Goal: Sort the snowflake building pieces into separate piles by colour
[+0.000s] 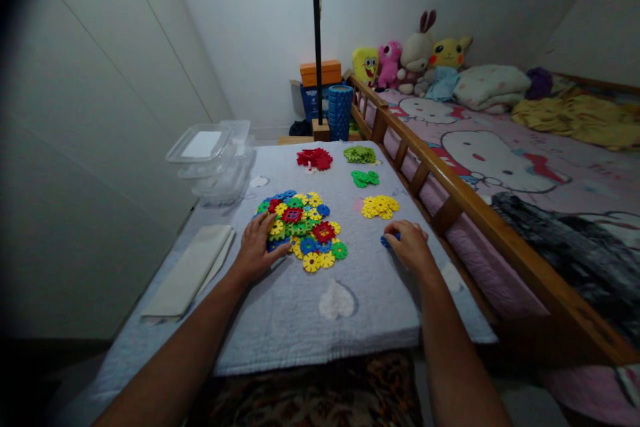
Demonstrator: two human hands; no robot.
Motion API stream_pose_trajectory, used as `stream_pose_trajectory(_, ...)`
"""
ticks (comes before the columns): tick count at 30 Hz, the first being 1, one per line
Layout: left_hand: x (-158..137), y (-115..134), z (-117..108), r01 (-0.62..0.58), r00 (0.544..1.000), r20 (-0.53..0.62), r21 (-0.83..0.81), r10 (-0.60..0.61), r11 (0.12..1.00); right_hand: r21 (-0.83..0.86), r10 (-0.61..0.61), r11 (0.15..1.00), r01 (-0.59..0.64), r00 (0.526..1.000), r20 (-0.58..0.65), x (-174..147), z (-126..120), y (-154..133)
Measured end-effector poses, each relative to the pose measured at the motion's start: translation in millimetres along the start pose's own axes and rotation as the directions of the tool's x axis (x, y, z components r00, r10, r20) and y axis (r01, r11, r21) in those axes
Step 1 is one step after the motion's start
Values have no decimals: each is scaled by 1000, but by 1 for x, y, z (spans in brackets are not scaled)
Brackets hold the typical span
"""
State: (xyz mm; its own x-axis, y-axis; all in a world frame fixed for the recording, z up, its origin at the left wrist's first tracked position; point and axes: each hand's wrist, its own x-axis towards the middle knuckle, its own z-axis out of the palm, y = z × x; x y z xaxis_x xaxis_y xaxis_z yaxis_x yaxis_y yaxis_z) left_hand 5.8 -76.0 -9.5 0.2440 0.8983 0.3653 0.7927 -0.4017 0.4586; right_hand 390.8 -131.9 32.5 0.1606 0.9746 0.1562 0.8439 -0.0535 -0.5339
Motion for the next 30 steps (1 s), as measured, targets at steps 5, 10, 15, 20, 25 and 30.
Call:
stream_pose_trajectory(5, 0, -1, 1, 13, 1000, -6, -15, -13, 1000, -211, 8, 977, -33, 993, -121, -1, 12, 4)
stream_pose_trajectory(10, 0, -1, 0, 31, 999, -16, -52, -32, 998, -258, 11, 965, -39, 994, -108, 3, 12, 4)
stream_pose_trajectory(15, 2, -2, -1, 51, 997, -51, -129, -58, 990, -225, -100, 971, 83, 993, -66, 20, 16, -28)
stream_pose_trajectory(20, 5, -6, -3, 79, 986, -129, -209, -107, 975, -148, -263, 948, 282, 955, 139, 47, 47, -80)
stream_pose_trajectory(25, 5, -5, -5, 86, 982, -145, -219, -119, 972, -123, -265, 948, 294, 941, 209, 66, 84, -110)
stream_pose_trajectory(30, 4, -2, -7, 103, 983, -126, -216, -132, 971, -88, -259, 956, 281, 945, 200, 75, 100, -107)
